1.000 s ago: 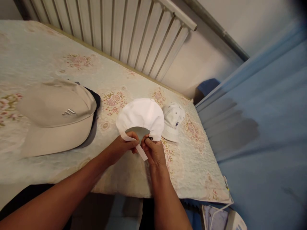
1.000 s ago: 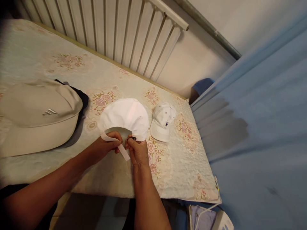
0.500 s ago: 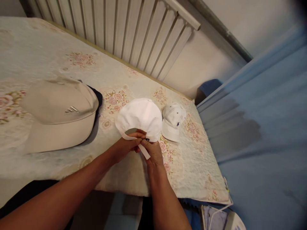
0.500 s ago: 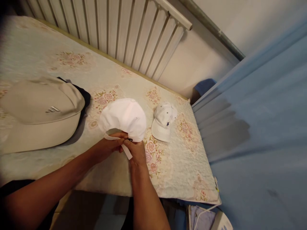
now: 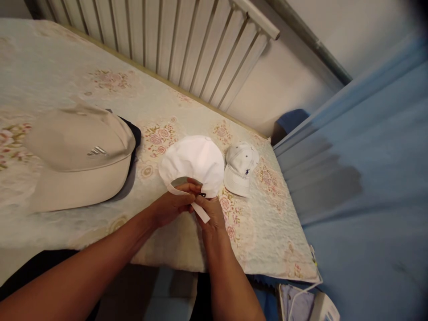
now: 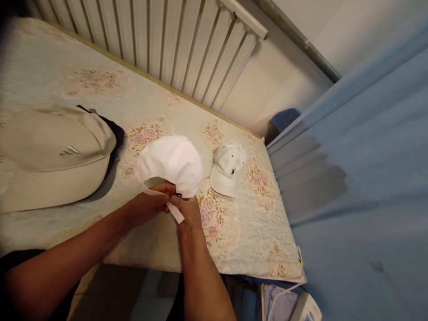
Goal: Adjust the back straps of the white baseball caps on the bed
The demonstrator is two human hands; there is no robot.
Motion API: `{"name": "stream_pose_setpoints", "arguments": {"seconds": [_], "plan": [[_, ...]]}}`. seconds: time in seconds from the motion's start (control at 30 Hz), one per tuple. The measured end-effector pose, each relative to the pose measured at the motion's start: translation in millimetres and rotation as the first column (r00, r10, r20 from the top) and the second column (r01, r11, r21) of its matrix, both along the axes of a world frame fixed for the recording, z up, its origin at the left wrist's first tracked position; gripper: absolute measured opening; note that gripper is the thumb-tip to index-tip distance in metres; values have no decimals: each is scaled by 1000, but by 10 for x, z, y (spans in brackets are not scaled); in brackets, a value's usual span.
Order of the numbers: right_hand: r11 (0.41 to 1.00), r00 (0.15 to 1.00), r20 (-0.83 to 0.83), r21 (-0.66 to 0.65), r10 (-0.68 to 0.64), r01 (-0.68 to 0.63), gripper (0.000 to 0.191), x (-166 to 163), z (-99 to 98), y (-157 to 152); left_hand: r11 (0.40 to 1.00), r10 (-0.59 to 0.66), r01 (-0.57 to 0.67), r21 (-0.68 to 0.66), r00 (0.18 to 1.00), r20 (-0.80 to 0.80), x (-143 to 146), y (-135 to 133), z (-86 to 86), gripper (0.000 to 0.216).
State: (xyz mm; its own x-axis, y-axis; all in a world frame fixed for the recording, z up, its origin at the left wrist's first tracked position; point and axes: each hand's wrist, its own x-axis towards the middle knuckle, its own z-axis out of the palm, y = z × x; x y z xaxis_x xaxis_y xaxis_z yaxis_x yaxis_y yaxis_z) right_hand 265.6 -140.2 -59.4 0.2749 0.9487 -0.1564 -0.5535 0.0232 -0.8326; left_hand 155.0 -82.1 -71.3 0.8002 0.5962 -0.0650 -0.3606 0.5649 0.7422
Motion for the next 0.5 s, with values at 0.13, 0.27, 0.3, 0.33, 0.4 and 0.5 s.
{"name": "stream_pose_setpoints", "arguments": {"seconds": [0.13, 0.27, 0.3, 0.33, 0.4, 0.5], "plan": [[1000, 1000, -6, 12, 15, -15, 34, 1, -24, 0, 998, 15, -11, 62, 997, -74, 11, 3, 1, 26], [1000, 999, 34, -16, 10, -10, 37, -10, -6, 5, 993, 40, -31, 112, 996, -79, 19, -1, -15, 24], [1000, 999, 40, -19, 10, -9, 37, -13, -1, 7, 991, 52, -42, 125, 996, -71, 20, -2, -18, 23], [1000, 999, 43, -18, 11, -10, 37, -16, 3, 10, 989, 67, -57, 138, 996, -66, 21, -4, -20, 23], [1000, 999, 39, -17, 10, -9, 36, -19, 6, 14, 983, 103, -91, 161, 992, -67, 20, -5, -18, 23], [1000, 1000, 19, -11, 1, -1, 33, -15, 9, 14, 975, 117, -103, 196, 991, -62, 15, 1, -7, 20]]}}
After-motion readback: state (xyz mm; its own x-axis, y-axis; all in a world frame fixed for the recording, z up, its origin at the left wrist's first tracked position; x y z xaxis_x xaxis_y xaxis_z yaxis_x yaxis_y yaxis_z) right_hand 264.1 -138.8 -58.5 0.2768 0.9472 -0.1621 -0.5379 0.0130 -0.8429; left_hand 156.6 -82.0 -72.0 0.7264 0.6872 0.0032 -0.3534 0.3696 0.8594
